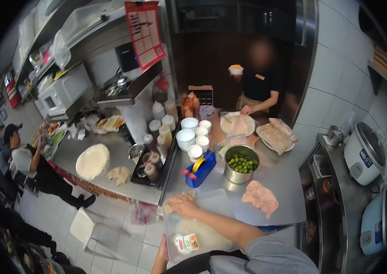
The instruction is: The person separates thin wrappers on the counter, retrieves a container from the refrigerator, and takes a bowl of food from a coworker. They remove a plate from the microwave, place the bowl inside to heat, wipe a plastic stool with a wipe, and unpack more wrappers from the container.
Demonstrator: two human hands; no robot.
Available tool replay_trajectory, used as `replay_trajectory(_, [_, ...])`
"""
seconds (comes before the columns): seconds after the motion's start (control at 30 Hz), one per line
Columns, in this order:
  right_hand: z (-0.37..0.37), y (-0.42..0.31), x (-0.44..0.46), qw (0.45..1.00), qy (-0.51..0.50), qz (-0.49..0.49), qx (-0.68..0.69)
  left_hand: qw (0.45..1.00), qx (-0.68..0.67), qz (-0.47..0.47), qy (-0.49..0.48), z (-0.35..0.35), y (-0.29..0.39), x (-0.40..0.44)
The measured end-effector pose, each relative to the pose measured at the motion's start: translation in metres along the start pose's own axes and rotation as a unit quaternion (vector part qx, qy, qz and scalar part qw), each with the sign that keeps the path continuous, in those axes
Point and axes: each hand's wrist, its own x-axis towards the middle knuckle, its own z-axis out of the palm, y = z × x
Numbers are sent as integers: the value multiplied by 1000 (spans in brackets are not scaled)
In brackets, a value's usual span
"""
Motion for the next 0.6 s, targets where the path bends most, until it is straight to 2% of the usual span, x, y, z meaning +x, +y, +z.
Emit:
replay_trajectory(0.1, [19,-8,-28,992,0,-60,111,1000,-21,-8,13,-6,-7,6])
replay_trajectory(0.17, [2,-39,-68,985,-30,-159,58,999,-46,-6,21,3,-3,0])
replay_trajectory(0.23, [2,-65,-105,958,-61,-243,139,997,-66,-4,31,13,1,-8])
replay_trajectory(0.33, [-29,-77,-123,927,-215,-235,198,998,-44,-4,45,28,6,-16])
replay_trajectory(0.37, [-22,-68,-117,918,-179,-268,233,998,-29,-6,49,33,8,-20])
replay_trajectory(0.43, [-24,-58,-101,953,-57,-219,201,998,12,-6,55,47,13,-31])
replay_trajectory(0.5, [-27,-41,-67,988,-20,-101,114,998,32,-4,59,58,19,-36])
replay_trajectory(0.57, [-18,-3,-30,990,-1,105,92,997,37,-5,63,61,18,-38])
replay_trajectory(0.6, [-23,17,-23,995,17,84,43,997,33,-6,67,59,17,-37])
